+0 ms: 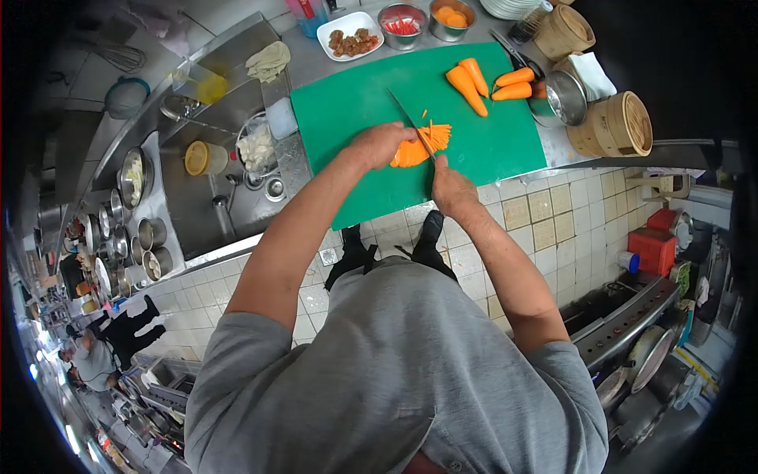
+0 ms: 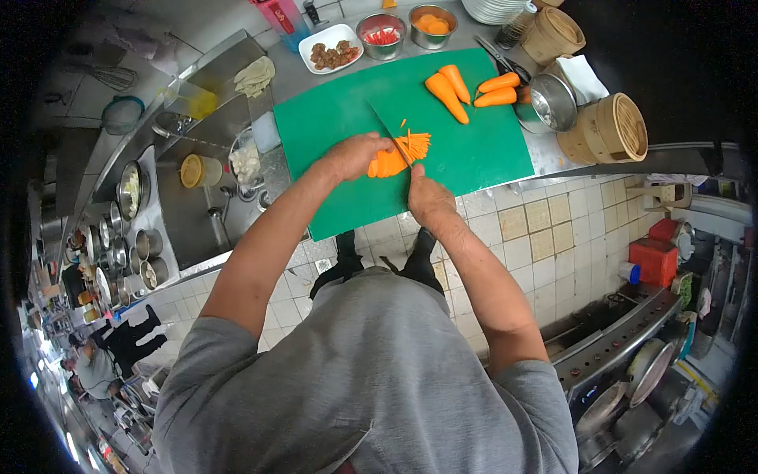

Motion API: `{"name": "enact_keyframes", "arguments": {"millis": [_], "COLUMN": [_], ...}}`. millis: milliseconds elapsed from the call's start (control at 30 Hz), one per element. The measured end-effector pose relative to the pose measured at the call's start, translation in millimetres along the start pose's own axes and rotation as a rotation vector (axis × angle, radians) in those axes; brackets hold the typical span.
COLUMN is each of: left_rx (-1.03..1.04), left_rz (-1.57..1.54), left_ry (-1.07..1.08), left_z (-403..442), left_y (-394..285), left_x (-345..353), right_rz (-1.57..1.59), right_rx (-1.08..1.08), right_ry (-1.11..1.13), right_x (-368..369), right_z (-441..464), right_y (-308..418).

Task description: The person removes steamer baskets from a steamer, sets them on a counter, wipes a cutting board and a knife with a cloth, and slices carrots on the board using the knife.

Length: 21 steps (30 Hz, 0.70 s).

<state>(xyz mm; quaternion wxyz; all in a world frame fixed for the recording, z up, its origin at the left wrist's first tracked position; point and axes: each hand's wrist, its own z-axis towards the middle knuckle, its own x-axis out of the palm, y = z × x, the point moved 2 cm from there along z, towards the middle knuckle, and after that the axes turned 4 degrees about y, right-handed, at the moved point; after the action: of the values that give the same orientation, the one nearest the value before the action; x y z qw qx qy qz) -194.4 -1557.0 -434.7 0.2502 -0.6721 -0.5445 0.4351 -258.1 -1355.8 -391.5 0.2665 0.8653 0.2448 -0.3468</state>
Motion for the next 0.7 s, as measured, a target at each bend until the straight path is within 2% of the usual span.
{"name": "enact_keyframes", "arguments": {"millis": [67,200,267,367,500,567,700], "left_rx": [0.140,0.134,0.138,0.186,0.206,0.304,0.329], "left_rz": [0.154,0.072,0.299,0.406,0.440,0.547,0.476], "left_ry": [-0.009,0.009,0.013,-0.009,-0.019,-0.067,-0.106], "left_z": [2.2,8.6,-1.6,-9.5,-10.1,-5.6,-6.4], "left_y": [0.5,6.3,-10.4,-19.5,-10.3,-9.3,-5.6], "left_x": [-1.4,-0.9,-6.0,-8.9,-1.2,-6.4,-8.8], "right_rz": [-0.013,-0.058,-0.062,-0.045,-0.012,-0.017,-0.015], "right_rx": [-0.026,-0.052,-0.040,0.010,0.016,0.016,0.054], "right_ry": [-0.018,0.008,0.015,-0.007,0.020,0.015,0.009], "right_x": [11.6,-23.0,-20.2,11.9,-10.8,-9.2,3.0], "right_z": [9.2,-9.1,-18.1,1.4,-8.9,-6.2,1.3], "right_y": [-9.3,7.1,12.9,0.3,13.5,15.8,18.0]}}
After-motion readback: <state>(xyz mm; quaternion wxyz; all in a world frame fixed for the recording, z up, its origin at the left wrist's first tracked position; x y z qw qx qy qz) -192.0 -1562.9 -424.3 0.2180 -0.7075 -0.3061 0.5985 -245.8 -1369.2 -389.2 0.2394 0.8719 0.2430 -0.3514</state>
